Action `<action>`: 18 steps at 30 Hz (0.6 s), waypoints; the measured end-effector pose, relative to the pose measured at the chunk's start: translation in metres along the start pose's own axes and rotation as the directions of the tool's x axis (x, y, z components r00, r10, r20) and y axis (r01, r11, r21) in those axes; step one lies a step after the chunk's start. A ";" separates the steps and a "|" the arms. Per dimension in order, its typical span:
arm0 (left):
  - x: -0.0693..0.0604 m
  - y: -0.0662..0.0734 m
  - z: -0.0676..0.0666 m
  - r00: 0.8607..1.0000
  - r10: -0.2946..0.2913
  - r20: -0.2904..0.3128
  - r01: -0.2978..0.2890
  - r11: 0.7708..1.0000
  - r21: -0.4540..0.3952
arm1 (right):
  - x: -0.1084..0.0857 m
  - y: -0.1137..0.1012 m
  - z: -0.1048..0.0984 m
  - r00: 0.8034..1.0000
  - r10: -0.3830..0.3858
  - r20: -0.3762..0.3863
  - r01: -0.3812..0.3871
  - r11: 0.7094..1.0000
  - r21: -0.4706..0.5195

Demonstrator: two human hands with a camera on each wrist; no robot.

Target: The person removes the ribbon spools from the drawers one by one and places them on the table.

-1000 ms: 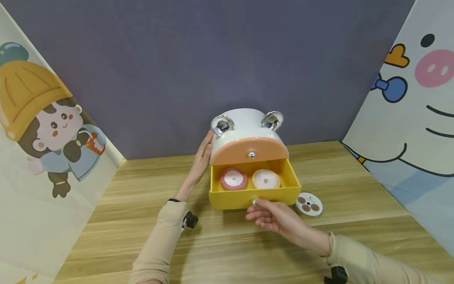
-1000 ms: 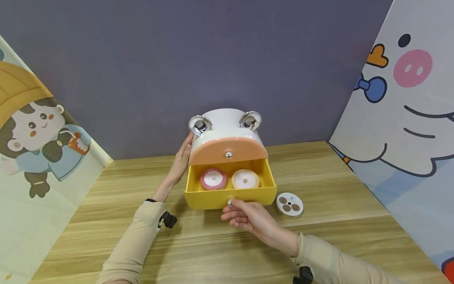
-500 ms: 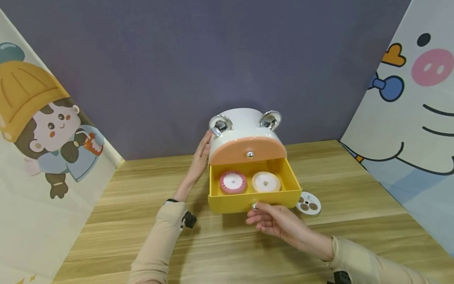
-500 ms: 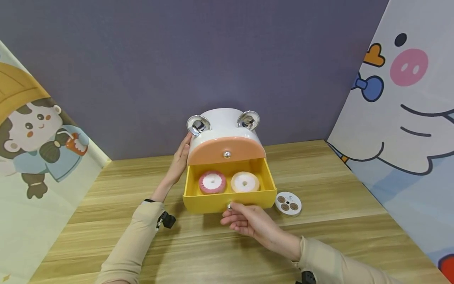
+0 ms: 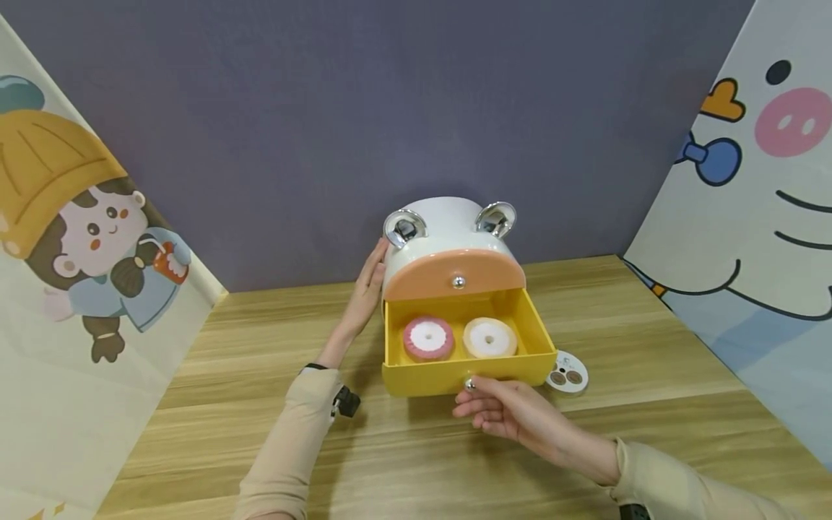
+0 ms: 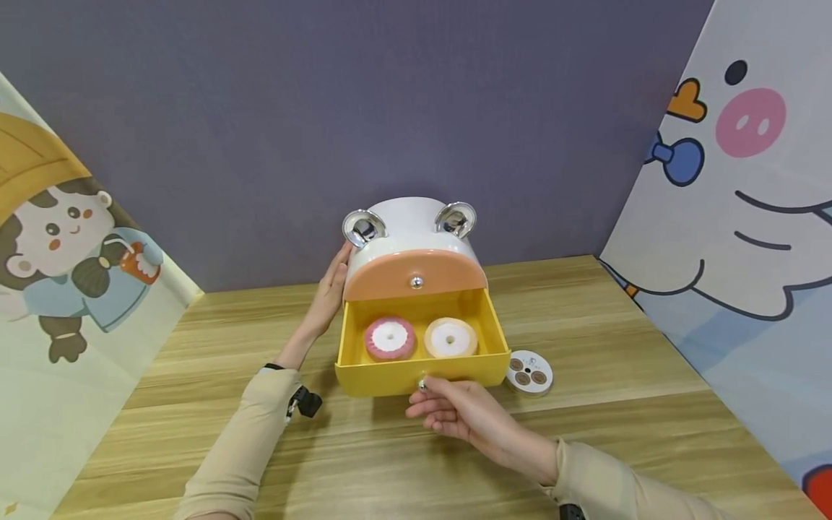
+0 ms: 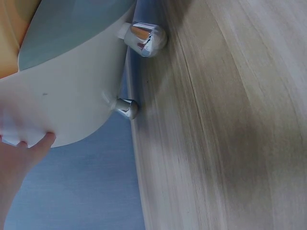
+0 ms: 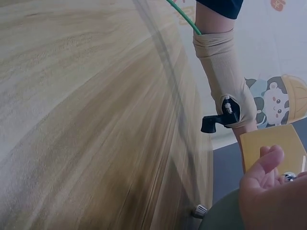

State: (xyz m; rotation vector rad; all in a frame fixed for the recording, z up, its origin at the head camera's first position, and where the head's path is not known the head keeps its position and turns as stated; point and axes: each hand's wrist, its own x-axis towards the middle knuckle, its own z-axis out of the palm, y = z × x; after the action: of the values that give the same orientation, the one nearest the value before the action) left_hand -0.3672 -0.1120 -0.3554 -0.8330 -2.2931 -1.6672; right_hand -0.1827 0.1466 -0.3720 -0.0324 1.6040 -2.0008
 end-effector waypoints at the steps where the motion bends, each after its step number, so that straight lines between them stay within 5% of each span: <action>1: 0.000 0.000 0.000 1.000 0.000 -0.001 0.000 1.000 0.000 | 0.000 0.000 -0.001 1.000 -0.003 0.009 0.003 1.000 0.000; 8: 0.000 -0.001 0.000 1.000 0.018 -0.003 -0.018 1.000 -0.004 | -0.009 0.004 -0.004 0.985 0.024 0.170 -0.015 0.998 -0.059; 13: -0.001 -0.001 0.001 1.000 0.031 -0.003 -0.031 0.999 -0.012 | -0.020 -0.014 -0.001 0.916 -0.028 0.401 0.115 0.974 -0.196; 16: -0.001 0.000 0.001 0.999 0.031 -0.006 -0.031 0.999 -0.013 | -0.024 -0.041 0.007 0.878 -0.110 0.466 0.291 0.895 -0.337; 18: -0.001 -0.001 0.001 0.999 0.033 -0.010 -0.033 0.999 -0.012 | -0.024 -0.059 0.013 0.853 -0.190 0.486 0.423 0.797 -0.431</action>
State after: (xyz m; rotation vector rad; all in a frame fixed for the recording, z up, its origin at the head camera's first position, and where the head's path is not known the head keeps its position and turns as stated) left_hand -0.3666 -0.1117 -0.3567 -0.8586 -2.2528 -1.6690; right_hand -0.1826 0.1521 -0.3068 -0.9421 1.8760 -1.5472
